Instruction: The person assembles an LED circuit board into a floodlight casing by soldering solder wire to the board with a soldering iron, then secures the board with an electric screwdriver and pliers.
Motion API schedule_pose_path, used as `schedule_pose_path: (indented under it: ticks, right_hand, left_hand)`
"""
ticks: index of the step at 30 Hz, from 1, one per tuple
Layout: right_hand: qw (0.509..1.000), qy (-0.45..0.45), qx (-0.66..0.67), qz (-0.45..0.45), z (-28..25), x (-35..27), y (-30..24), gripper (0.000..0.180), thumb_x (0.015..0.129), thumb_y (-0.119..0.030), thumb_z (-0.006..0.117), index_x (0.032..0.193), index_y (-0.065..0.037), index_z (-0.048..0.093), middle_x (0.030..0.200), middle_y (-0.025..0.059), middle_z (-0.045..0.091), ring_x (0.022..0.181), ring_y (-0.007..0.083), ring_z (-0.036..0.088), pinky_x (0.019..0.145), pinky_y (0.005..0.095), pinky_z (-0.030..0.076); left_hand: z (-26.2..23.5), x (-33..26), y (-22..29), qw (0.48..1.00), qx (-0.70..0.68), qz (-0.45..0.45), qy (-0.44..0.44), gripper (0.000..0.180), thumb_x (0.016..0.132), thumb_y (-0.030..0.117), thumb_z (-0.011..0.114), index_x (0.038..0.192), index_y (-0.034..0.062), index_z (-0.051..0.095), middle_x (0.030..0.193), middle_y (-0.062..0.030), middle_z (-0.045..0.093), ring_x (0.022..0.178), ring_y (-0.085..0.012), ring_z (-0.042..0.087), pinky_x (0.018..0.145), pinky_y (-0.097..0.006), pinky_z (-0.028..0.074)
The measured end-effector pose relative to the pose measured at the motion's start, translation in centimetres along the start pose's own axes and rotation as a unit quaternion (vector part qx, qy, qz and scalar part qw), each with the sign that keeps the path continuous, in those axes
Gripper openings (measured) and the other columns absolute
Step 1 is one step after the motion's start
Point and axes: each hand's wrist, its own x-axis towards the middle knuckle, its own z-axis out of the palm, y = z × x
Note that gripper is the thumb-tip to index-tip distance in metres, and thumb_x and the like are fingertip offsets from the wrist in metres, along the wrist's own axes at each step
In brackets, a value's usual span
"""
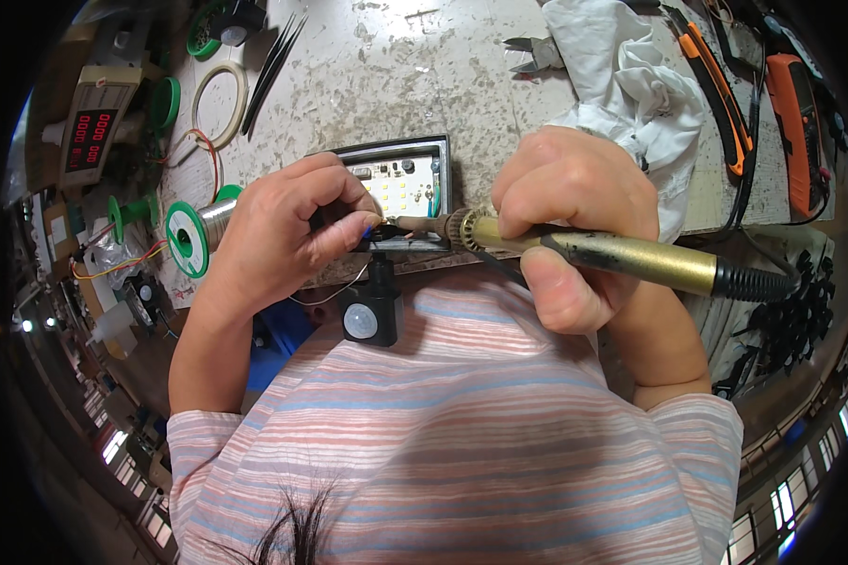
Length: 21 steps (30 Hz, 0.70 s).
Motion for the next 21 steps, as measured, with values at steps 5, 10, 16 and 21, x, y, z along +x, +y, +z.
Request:
schedule_pose_path:
  ticks: [5, 10, 16, 21]
  right_hand:
    - [1.0, -0.007, 0.006, -0.014, -0.39, -0.28, 0.25, 0.028, 0.086, -0.033, 0.063, 0.085, -0.006, 0.057, 0.072, 0.0082, 0.058, 0.059, 0.0207, 0.052, 0.053, 0.0318, 0.039]
    - [0.997, 0.057, 0.052, 0.002, -0.61, -0.39, 0.13, 0.031, 0.088, -0.035, 0.063, 0.086, -0.004, 0.057, 0.072, 0.0081, 0.055, 0.061, 0.017, 0.049, 0.055, 0.0298, 0.037]
    - [0.997, 0.048, 0.052, -0.004, -0.68, -0.43, 0.22, 0.032, 0.088, -0.035, 0.063, 0.088, -0.004, 0.057, 0.072, 0.0085, 0.055, 0.062, 0.017, 0.049, 0.055, 0.0299, 0.037]
    - [0.996, 0.074, 0.042, -0.012, -0.79, -0.85, 0.4, 0.032, 0.088, -0.035, 0.063, 0.092, -0.003, 0.058, 0.075, 0.0098, 0.056, 0.066, 0.018, 0.051, 0.058, 0.0303, 0.038]
  left_hand:
    - [0.06, -0.05, -0.06, 1.0, -0.001, 0.003, 0.003, 0.015, 0.082, 0.015, 0.077, 0.089, 0.0046, 0.069, 0.083, -0.0085, 0.064, 0.074, -0.0274, 0.065, 0.065, -0.036, 0.051]
    - [0.09, -0.01, -0.01, 1.0, -0.007, 0.0, 0.005, 0.015, 0.082, 0.015, 0.078, 0.088, 0.004, 0.069, 0.082, -0.0083, 0.064, 0.073, -0.0266, 0.064, 0.064, -0.035, 0.051]
    - [0.13, -0.11, 0.01, 1.0, -0.005, 0.003, 0.012, 0.014, 0.082, 0.013, 0.078, 0.089, 0.004, 0.069, 0.082, -0.0082, 0.064, 0.072, -0.0259, 0.064, 0.064, -0.034, 0.05]
    - [0.23, -0.48, 0.18, 1.0, -0.007, 0.004, 0.026, 0.013, 0.081, 0.009, 0.078, 0.091, 0.004, 0.07, 0.084, -0.0074, 0.064, 0.073, -0.0245, 0.063, 0.064, -0.032, 0.05]
